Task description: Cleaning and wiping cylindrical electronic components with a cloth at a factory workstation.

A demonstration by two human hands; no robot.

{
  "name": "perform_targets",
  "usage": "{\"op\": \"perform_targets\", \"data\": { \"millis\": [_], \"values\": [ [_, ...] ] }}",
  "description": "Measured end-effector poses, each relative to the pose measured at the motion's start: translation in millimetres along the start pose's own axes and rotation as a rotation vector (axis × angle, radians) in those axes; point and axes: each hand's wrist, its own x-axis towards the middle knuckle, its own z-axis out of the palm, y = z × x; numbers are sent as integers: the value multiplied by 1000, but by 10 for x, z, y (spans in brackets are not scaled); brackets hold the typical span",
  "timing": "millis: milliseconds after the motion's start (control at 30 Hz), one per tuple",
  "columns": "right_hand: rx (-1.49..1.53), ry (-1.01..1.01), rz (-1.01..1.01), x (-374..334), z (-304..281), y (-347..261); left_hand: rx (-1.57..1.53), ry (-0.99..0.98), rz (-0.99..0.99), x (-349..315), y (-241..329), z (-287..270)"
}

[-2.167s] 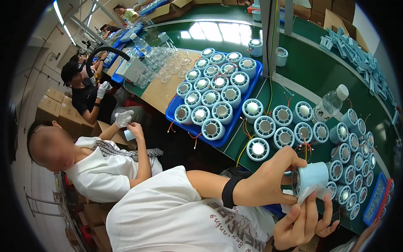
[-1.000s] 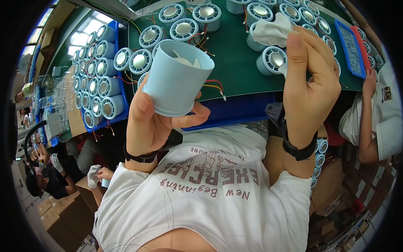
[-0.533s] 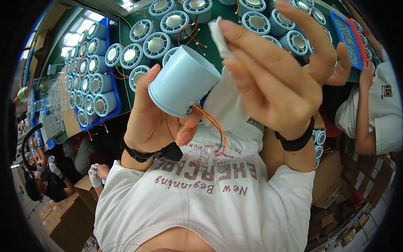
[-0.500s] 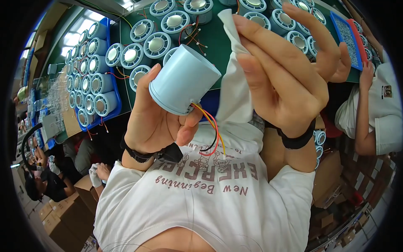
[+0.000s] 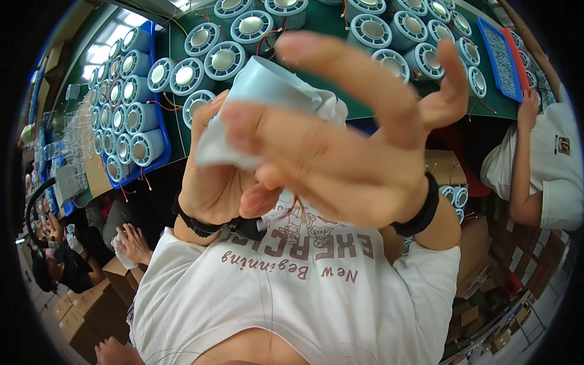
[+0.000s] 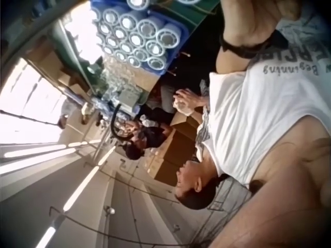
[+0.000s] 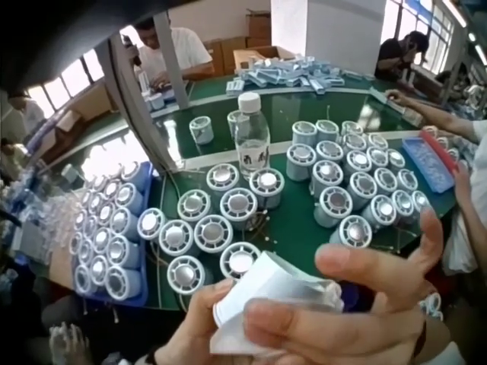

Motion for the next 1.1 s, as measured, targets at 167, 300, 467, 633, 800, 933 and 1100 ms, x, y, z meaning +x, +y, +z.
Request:
{"op": "perform_targets", "data": {
  "millis": [167,300,467,633,800,933,1100],
  "values": [
    [-194,-78,245,-99,15,345,-89,-142,-10,-59,-2,-54],
    [-77,61,365,-23,-59,299,-100,-176,-18,-85,-26,-102],
    [-122,-121,71,271,-116,31,-91,-70,-37,-159,16,-27],
    [-92,-169,65,394,13,133,-2,-36,62,-259,-9,-65],
    [197,-160,484,297,-113,471,640,71,574,-685,79,145],
    [168,-187,463,376,-103,679,1328,387,1295,-1163,237,206],
    [271,-175,505,728,-132,1078,1463,1110,1635,-1476,609,238]
  ]
}}
